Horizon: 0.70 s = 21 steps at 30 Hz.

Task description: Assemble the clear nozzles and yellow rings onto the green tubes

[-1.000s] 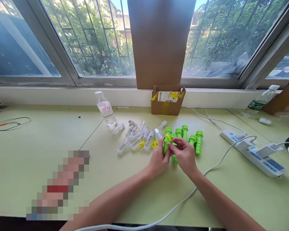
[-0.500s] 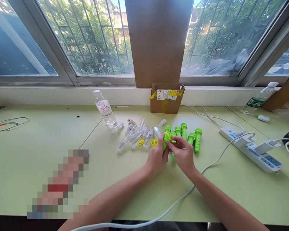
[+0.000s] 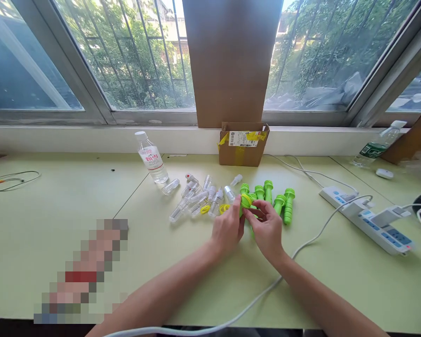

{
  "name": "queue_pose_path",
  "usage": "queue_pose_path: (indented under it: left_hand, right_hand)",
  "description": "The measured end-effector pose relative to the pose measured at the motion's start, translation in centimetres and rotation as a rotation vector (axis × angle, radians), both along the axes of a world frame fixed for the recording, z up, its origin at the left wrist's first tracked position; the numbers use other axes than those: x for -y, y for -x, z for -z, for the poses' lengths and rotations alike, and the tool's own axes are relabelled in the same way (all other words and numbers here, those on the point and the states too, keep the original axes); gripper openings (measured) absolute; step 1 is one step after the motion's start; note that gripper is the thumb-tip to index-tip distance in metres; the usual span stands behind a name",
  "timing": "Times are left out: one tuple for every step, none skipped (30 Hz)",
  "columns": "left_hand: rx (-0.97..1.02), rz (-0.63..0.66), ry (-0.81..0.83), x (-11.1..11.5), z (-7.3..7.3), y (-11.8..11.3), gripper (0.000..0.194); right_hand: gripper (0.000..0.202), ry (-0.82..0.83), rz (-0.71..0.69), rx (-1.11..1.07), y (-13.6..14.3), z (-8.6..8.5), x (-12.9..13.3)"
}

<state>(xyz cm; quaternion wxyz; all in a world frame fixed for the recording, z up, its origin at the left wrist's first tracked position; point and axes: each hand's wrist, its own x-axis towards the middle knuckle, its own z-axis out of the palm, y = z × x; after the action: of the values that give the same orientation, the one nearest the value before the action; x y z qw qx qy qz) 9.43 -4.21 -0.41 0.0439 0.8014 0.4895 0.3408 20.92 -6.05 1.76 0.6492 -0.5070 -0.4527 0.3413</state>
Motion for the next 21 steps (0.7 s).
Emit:
queue_pose_path:
  left_hand:
    - [-0.026, -0.012, -0.021, 0.0, 0.0, 0.0, 0.051]
    - [-0.052, -0.024, -0.041, 0.0, 0.1, 0.1, 0.050]
    - [-0.078, -0.033, -0.060, -0.1, 0.1, 0.1, 0.049]
    - [-0.102, -0.041, -0.080, -0.2, 0.3, 0.1, 0.049]
    - [-0.121, -0.050, -0.101, -0.3, 0.4, 0.1, 0.048]
    - [-0.136, -0.058, -0.125, -0.4, 0.5, 0.1, 0.048]
    - [-0.147, -0.064, -0.152, -0.5, 0.6, 0.1, 0.049]
    - [-0.155, -0.068, -0.179, -0.5, 0.7, 0.1, 0.049]
    - [-0.161, -0.069, -0.205, -0.6, 0.7, 0.1, 0.050]
    - [-0.168, -0.063, -0.230, -0.5, 0.7, 0.0, 0.052]
    - [-0.173, -0.050, -0.250, -0.5, 0.5, 0.0, 0.054]
    - [-0.175, -0.033, -0.266, -0.4, 0.4, 0.0, 0.056]
    - [-0.173, -0.014, -0.277, -0.3, 0.2, 0.0, 0.059]
    - [-0.166, 0.004, -0.284, -0.2, 0.0, 0.0, 0.061]
    - [-0.155, 0.018, -0.288, -0.1, -0.2, 0.0, 0.062]
    - [-0.145, 0.028, -0.289, 0.0, -0.3, 0.0, 0.063]
    - [-0.135, 0.033, -0.292, 0.0, -0.3, -0.1, 0.062]
    - [-0.128, 0.037, -0.295, 0.0, -0.3, -0.1, 0.060]
    - [-0.120, 0.037, -0.298, 0.0, -0.2, -0.1, 0.059]
    - [-0.110, 0.036, -0.299, -0.1, -0.1, -0.1, 0.057]
    - [-0.096, 0.030, -0.299, -0.1, 0.0, -0.1, 0.055]
  right_hand:
    - [0.031, -0.011, 0.014, 0.009, 0.1, 0.0, 0.0]
    - [0.029, -0.025, 0.024, 0.017, 0.2, 0.1, 0.1]
    - [0.027, -0.040, 0.030, 0.021, 0.2, 0.1, 0.0]
    - [0.025, -0.053, 0.035, 0.022, 0.2, 0.2, 0.0]
    - [0.024, -0.064, 0.038, 0.022, 0.2, 0.2, 0.0]
    - [0.022, -0.070, 0.036, 0.023, 0.2, 0.3, 0.0]
    - [0.022, -0.070, 0.034, 0.025, 0.2, 0.3, -0.1]
    - [0.022, -0.063, 0.032, 0.029, 0.1, 0.3, -0.1]
    - [0.023, -0.053, 0.033, 0.034, 0.1, 0.3, 0.0]
    - [0.024, -0.041, 0.037, 0.038, 0.1, 0.2, 0.0]
    - [0.026, -0.031, 0.040, 0.040, 0.1, 0.1, 0.1]
    - [0.028, -0.023, 0.042, 0.038, 0.2, 0.1, 0.2]
    - [0.029, -0.019, 0.040, 0.032, 0.2, 0.0, 0.2]
    - [0.029, -0.020, 0.036, 0.025, 0.2, 0.0, 0.3]
    - [0.029, -0.024, 0.033, 0.019, 0.2, 0.0, 0.3]
    - [0.028, -0.028, 0.033, 0.017, 0.2, 0.0, 0.2]
    - [0.027, -0.033, 0.033, 0.020, 0.1, 0.1, 0.2]
    - [0.026, -0.039, 0.034, 0.024, 0.1, 0.2, 0.1]
    - [0.025, -0.044, 0.032, 0.031, 0.0, 0.2, 0.0]
    - [0.025, -0.045, 0.029, 0.037, 0.0, 0.3, -0.1]
    - [0.025, -0.044, 0.023, 0.041, -0.1, 0.3, -0.2]
